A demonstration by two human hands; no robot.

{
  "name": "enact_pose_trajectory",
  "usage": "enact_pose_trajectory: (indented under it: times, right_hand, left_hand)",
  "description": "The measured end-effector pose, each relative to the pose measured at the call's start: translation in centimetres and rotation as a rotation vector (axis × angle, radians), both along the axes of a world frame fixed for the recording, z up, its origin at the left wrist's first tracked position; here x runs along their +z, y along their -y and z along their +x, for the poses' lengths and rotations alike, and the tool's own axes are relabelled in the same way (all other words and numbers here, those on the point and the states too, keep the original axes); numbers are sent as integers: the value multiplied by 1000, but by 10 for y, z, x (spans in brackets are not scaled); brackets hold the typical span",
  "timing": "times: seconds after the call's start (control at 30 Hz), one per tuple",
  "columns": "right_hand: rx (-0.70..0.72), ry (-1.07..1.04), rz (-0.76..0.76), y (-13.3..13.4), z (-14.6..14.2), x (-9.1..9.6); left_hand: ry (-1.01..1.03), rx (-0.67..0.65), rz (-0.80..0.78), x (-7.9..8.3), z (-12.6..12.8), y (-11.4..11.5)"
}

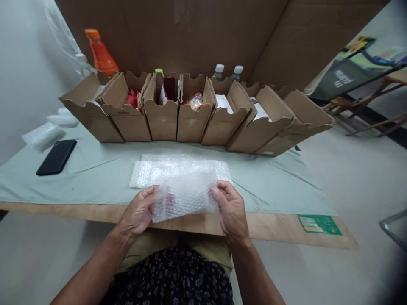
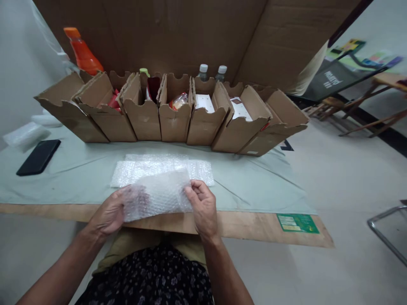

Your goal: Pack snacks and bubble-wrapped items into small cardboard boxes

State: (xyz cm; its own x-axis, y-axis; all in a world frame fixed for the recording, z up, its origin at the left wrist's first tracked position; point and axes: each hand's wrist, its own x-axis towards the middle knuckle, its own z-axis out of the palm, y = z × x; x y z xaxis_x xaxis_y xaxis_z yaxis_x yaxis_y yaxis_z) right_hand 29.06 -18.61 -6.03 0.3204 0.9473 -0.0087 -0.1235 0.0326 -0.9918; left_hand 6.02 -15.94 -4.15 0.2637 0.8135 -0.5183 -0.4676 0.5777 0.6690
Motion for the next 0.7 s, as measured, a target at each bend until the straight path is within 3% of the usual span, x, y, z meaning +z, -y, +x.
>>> enact_pose_trajectory:
  times: [0.17,0.23,0.33,0.5,0.6,0.7]
  right_hand:
    - [-10,296,65,2,1,-1]
    - [69,342,97,2,0,-2]
    - [245,307,82,2,-3,-4]
    - [275,2,-49,5,-7,-5]
    - [188,-52,-103,4,0,-1]
    - [76,179,-70,-13,10,0]
  left_hand:
    - [-48,20,57,4,-13,-7]
    - [-18,-9,89,7,-11,-5]
    - [121,-102,124,11,-3,2]
    - [261,-209,162,19,-1,11]
    - [14,-160,250,19,-15,-4]
    - [-396,-63,463,13,-27,-35]
